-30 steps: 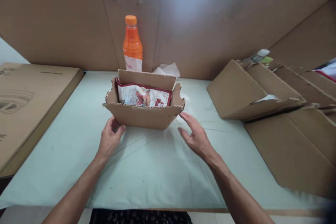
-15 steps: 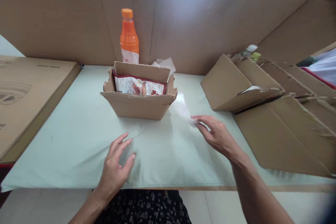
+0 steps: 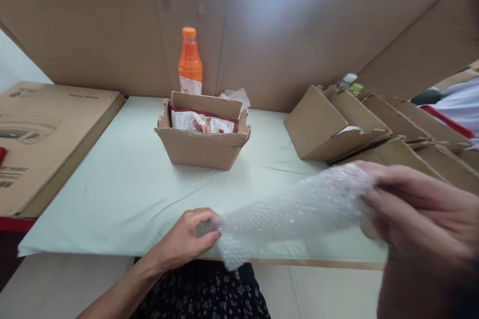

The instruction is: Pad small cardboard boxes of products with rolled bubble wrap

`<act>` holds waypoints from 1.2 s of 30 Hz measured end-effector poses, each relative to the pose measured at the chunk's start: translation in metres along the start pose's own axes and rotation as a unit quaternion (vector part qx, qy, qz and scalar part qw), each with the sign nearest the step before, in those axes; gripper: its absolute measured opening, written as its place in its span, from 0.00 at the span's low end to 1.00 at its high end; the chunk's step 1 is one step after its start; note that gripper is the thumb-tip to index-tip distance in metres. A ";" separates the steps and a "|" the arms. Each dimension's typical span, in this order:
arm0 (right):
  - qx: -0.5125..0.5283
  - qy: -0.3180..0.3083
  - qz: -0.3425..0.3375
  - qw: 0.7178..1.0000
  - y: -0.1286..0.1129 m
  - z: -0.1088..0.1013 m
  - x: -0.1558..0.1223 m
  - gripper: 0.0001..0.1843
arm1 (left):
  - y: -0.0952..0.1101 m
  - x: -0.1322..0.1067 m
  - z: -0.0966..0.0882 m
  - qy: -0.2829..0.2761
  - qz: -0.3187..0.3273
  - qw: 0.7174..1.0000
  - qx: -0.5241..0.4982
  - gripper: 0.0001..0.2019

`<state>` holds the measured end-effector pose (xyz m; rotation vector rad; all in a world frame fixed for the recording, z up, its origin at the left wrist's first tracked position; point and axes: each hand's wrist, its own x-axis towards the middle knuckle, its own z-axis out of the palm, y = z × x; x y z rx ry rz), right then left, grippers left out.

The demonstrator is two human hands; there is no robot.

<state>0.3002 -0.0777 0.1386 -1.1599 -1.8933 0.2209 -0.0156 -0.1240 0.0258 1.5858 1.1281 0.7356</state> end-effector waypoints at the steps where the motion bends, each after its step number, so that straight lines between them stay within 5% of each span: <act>1: 0.019 -0.010 0.031 0.999 0.006 0.010 0.003 0.12 | -0.003 -0.013 -0.009 -0.003 -0.035 0.999 -0.004 0.05; 3: 0.085 -0.066 0.039 0.993 0.013 0.043 0.012 0.08 | -0.012 -0.034 -0.023 -0.005 -0.089 0.996 0.004 0.06; 6: 0.118 -0.195 -0.036 0.973 0.011 0.111 0.025 0.10 | -0.032 -0.044 -0.038 0.047 -0.096 0.993 0.047 0.08; 11: 0.107 -0.301 -0.080 0.944 0.012 0.201 0.036 0.14 | -0.063 -0.003 -0.065 0.227 -0.032 0.968 0.105 0.09; 18: 0.059 -0.295 -0.062 0.952 0.042 0.234 0.057 0.13 | -0.068 0.090 -0.095 0.220 -0.016 0.973 0.062 0.10; 22: 0.065 -0.287 -0.052 0.954 0.056 0.238 0.080 0.12 | -0.059 0.112 -0.097 0.225 -0.074 0.972 0.005 0.11; 26: 0.032 -0.276 -0.013 0.961 0.065 0.210 0.098 0.11 | -0.044 0.081 -0.077 0.167 -0.130 0.975 -0.073 0.15; 29: -0.046 -0.244 -0.014 0.969 0.065 0.194 0.102 0.11 | -0.039 0.034 -0.048 0.092 -0.206 0.944 -0.242 0.20; 33: -0.139 -0.289 -0.075 0.944 0.055 0.217 0.089 0.15 | -0.042 -0.023 -0.009 0.115 -0.268 0.883 -0.368 0.40; 36: -0.148 -0.323 -0.108 0.928 0.048 0.242 0.071 0.15 | -0.046 -0.049 0.009 0.170 -0.249 0.866 -0.398 0.52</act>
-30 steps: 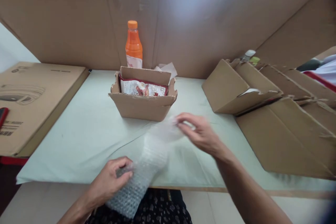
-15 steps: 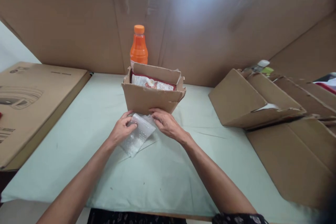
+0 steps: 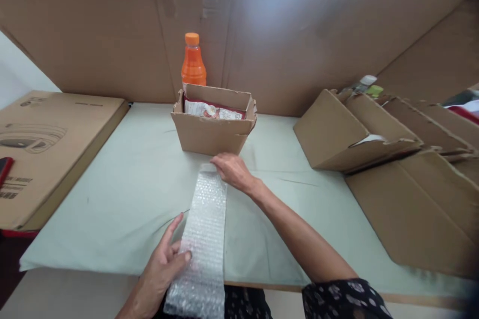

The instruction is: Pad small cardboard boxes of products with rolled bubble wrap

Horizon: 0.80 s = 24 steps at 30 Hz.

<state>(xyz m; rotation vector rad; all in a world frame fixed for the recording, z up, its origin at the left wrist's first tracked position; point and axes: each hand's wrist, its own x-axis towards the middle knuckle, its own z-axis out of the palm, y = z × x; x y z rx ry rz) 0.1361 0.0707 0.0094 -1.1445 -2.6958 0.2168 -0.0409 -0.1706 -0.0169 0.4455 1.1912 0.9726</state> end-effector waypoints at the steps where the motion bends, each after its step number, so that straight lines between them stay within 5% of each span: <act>1: 0.001 0.001 -0.006 1.000 -0.004 0.006 -0.004 0.16 | -0.005 -0.005 -0.002 0.002 0.011 1.000 -0.008 0.52; 8: -0.034 0.203 0.028 0.978 -0.026 0.022 -0.081 0.24 | -0.015 -0.012 -0.017 0.007 -0.033 0.997 0.063 0.33; 13: -0.002 0.016 -0.097 0.995 -0.041 0.048 -0.064 0.20 | -0.019 -0.010 -0.018 0.031 -0.047 0.992 0.110 0.21; 18: 0.029 -0.014 -0.016 0.999 -0.021 0.043 -0.032 0.21 | -0.018 -0.014 -0.013 0.045 -0.034 0.996 0.074 0.18; 21: 0.047 0.001 -0.029 0.998 -0.020 0.023 -0.076 0.26 | -0.010 -0.017 -0.008 0.034 -0.052 0.998 -0.001 0.25; 24: 0.101 -0.034 -0.094 0.990 -0.043 0.009 -0.140 0.36 | 0.002 -0.014 -0.005 0.020 -0.071 0.995 -0.061 0.29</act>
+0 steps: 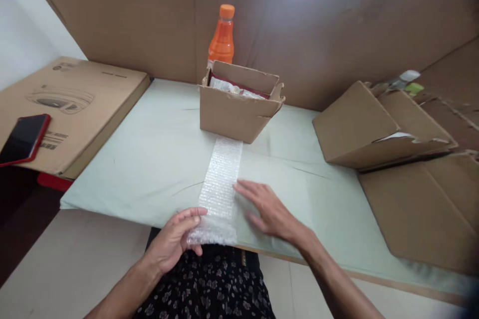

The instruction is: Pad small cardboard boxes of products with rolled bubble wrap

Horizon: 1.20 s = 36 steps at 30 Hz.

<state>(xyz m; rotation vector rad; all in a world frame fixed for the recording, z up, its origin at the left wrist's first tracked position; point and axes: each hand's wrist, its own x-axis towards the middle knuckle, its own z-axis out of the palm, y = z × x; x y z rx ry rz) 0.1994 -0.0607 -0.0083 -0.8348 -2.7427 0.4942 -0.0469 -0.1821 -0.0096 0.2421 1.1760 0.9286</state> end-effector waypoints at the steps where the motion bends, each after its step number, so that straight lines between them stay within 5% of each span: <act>1: 0.025 -0.003 -0.011 1.000 -0.014 0.004 -0.014 0.38 | 0.004 0.002 0.001 -0.008 0.000 1.000 -0.013 0.28; 3: 0.078 0.035 -0.004 0.996 -0.039 0.019 -0.027 0.36 | 0.011 0.007 0.003 -0.029 -0.005 0.999 -0.030 0.26; 6: 0.123 0.157 0.103 0.974 -0.054 0.048 -0.015 0.22 | 0.017 0.012 0.003 -0.041 0.000 0.999 -0.024 0.26; 10: 0.051 0.215 0.222 0.950 -0.041 0.068 0.007 0.22 | 0.009 0.005 -0.006 0.059 0.147 0.978 0.137 0.29; 12: 0.007 0.233 0.224 0.946 -0.033 0.066 0.004 0.29 | 0.001 0.001 -0.011 0.112 0.264 0.915 0.285 0.23; 15: -0.009 0.265 0.194 0.944 -0.026 0.056 -0.012 0.32 | -0.009 0.002 -0.014 0.099 0.433 0.755 0.483 0.16; 17: 0.008 0.245 0.150 0.958 -0.028 0.049 -0.022 0.29 | -0.012 0.010 -0.012 0.068 0.495 0.654 0.569 0.20; 19: 0.023 0.203 0.100 0.974 -0.034 0.046 -0.026 0.28 | -0.011 0.020 -0.009 0.060 0.514 0.586 0.624 0.24; 21: 0.015 0.170 0.065 0.983 -0.041 0.048 -0.023 0.29 | -0.007 0.030 -0.007 0.067 0.519 0.553 0.648 0.22; 23: 0.004 0.164 0.046 0.985 -0.047 0.053 -0.015 0.22 | -0.002 0.036 -0.008 0.066 0.528 0.549 0.644 0.17; 25: 0.019 0.184 0.048 0.981 -0.049 0.058 -0.008 0.14 | 0.003 0.036 -0.010 0.036 0.529 0.575 0.623 0.13; 28: 0.108 0.197 0.078 0.971 -0.049 0.059 -0.006 0.12 | 0.009 0.028 -0.014 -0.013 0.484 0.656 0.580 0.09; 31: 0.133 0.192 0.114 0.966 -0.050 0.053 -0.014 0.14 | 0.011 0.024 -0.014 0.005 0.410 0.724 0.554 0.08; 33: 0.085 0.219 0.131 0.963 -0.053 0.050 -0.019 0.17 | 0.011 0.029 -0.012 0.035 0.389 0.735 0.555 0.08; 36: 0.026 0.212 0.109 0.971 -0.058 0.049 -0.021 0.20 | 0.011 0.041 -0.008 0.073 0.404 0.702 0.582 0.09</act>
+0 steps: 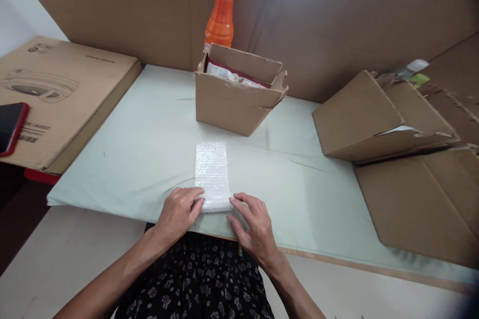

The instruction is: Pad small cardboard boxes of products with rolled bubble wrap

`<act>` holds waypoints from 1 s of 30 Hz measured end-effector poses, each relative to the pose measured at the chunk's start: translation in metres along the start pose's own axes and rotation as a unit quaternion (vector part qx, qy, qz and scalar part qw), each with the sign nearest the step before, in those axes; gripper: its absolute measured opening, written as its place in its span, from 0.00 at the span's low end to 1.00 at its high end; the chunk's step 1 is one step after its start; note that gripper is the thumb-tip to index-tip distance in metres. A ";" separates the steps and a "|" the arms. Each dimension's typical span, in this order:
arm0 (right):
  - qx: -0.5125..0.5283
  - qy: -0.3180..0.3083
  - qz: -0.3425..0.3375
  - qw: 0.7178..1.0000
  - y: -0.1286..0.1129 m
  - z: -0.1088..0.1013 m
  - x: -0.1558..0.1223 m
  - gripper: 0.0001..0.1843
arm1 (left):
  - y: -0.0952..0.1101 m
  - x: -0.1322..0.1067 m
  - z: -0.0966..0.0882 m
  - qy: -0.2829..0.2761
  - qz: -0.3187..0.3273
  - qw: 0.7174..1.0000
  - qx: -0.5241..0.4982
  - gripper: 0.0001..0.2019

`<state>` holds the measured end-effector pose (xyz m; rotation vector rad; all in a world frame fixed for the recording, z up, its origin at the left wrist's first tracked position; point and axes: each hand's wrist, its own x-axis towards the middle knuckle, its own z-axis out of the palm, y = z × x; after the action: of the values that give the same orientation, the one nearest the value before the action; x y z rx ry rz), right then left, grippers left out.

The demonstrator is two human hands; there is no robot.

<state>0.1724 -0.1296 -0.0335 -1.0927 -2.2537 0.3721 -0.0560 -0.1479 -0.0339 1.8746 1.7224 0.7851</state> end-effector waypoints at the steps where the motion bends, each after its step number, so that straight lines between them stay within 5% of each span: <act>1: -0.010 -0.021 -0.016 1.000 -0.001 0.002 0.001 0.20 | -0.001 0.002 0.002 0.012 0.009 1.000 0.019 0.09; 5: -0.012 -0.047 -0.037 0.998 -0.002 0.013 0.010 0.16 | -0.001 -0.004 -0.001 0.070 0.072 0.995 0.026 0.11; 9: 0.088 -0.054 0.006 0.995 -0.002 0.012 0.015 0.12 | 0.001 -0.019 -0.009 0.039 0.118 0.992 -0.009 0.14; 16: -0.021 -0.048 -0.028 0.998 -0.006 0.011 0.016 0.19 | -0.005 -0.003 -0.002 0.075 0.031 0.996 0.048 0.12; 19: -0.045 -0.071 -0.045 0.995 -0.004 0.017 0.024 0.16 | -0.005 -0.004 -0.005 0.087 0.056 0.994 0.044 0.13; 23: 0.046 -0.081 -0.020 0.995 -0.003 0.013 0.029 0.13 | -0.002 -0.015 -0.012 0.037 0.098 0.995 -0.004 0.16; 30: -0.033 -0.111 -0.049 0.992 -0.009 0.011 0.031 0.23 | -0.009 -0.001 -0.009 0.076 0.001 0.997 0.004 0.13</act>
<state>0.1456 -0.1111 -0.0254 -1.0119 -2.5211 0.3996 -0.0688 -0.1485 -0.0336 1.8650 1.8164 0.9440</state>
